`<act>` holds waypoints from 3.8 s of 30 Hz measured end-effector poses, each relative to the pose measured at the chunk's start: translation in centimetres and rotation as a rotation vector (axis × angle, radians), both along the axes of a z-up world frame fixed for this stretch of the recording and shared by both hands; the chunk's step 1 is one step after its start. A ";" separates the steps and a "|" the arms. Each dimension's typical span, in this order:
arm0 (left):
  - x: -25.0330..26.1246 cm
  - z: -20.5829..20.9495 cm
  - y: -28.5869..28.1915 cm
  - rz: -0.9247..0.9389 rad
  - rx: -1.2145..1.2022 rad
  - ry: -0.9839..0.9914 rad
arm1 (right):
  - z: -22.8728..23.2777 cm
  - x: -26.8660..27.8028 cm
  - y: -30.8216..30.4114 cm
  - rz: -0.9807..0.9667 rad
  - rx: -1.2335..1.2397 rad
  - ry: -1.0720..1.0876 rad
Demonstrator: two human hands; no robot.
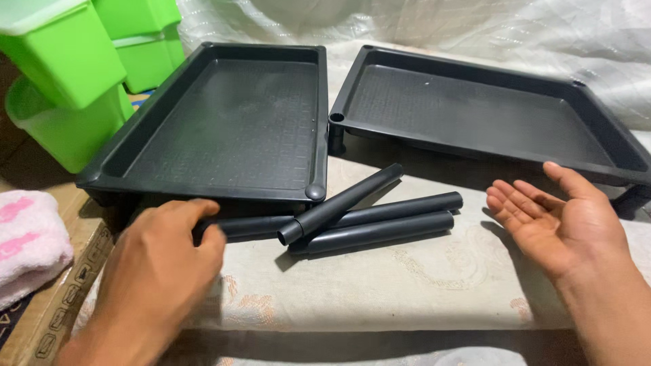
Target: The person disassembles a black plastic two-tier stand by removing the legs and separating the trays. They then wipe the surface of one tray with a pink and white cloth.
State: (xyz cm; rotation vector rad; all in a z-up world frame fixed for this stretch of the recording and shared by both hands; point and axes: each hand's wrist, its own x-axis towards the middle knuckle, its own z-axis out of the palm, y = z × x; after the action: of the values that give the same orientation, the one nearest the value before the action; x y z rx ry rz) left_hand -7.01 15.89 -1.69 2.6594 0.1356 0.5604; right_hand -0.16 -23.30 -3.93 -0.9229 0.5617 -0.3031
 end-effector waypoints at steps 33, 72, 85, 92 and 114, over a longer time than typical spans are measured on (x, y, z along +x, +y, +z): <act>4.2 3.5 -15.7 -0.619 0.294 0.598 | -2.8 -0.7 2.8 0.138 -0.465 -0.020; 18.0 4.8 -2.1 -0.103 0.322 0.406 | 2.5 2.7 2.1 0.048 0.207 0.013; 3.9 4.1 -1.8 -0.031 0.031 0.328 | -0.4 1.3 6.6 0.305 -0.125 0.156; 1.7 -0.1 -0.8 -0.158 0.196 0.211 | -1.9 0.6 7.8 0.332 -0.455 0.094; 14.1 6.8 0.7 -0.131 0.269 0.068 | -0.8 0.9 7.0 0.224 -0.121 0.065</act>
State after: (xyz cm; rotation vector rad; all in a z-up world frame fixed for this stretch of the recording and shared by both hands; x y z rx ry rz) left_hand 7.05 16.62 5.07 2.9219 -0.1008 0.4740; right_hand 0.73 -16.33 -4.74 -1.1054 0.4978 -0.1065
